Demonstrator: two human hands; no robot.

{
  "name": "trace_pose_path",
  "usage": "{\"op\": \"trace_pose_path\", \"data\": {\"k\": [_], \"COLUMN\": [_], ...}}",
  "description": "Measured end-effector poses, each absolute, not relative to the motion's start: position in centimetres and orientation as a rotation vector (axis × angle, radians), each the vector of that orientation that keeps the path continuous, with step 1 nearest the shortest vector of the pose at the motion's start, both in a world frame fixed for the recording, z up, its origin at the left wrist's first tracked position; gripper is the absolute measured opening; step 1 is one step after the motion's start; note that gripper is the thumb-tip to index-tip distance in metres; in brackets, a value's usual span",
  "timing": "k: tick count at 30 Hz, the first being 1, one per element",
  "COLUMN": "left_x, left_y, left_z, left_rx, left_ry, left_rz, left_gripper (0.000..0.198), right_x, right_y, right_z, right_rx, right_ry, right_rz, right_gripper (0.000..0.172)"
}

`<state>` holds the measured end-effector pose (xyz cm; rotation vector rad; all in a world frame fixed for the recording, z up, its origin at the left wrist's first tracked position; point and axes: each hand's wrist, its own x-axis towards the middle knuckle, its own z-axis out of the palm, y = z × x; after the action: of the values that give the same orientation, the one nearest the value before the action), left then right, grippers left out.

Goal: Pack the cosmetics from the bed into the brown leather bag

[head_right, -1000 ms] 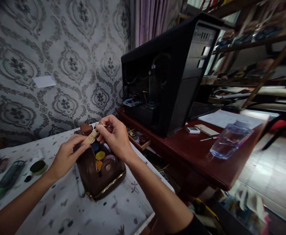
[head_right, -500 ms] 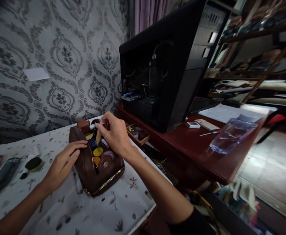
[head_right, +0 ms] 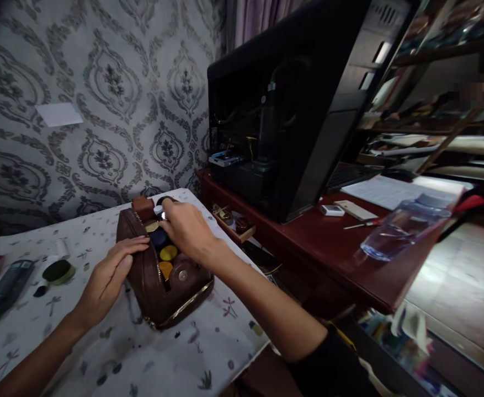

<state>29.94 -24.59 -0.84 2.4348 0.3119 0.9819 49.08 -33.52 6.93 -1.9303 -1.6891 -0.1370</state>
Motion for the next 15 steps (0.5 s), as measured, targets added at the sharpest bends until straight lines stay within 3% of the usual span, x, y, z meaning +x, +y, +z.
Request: {"op": "trace_pose_path", "data": {"k": [15], "left_x": [29.9], "left_y": [-24.6], "left_z": [-0.9], "left_rx": [2.445], "left_ry": [0.285], "left_rz": [0.995], "left_gripper": [0.028], "right_x": [47.8], "right_y": [-31.8], "right_z": [7.5], "right_rx": [-2.319], "right_ry": [-2.068], "right_rz": [-0.256], "right_gripper": [0.025]}}
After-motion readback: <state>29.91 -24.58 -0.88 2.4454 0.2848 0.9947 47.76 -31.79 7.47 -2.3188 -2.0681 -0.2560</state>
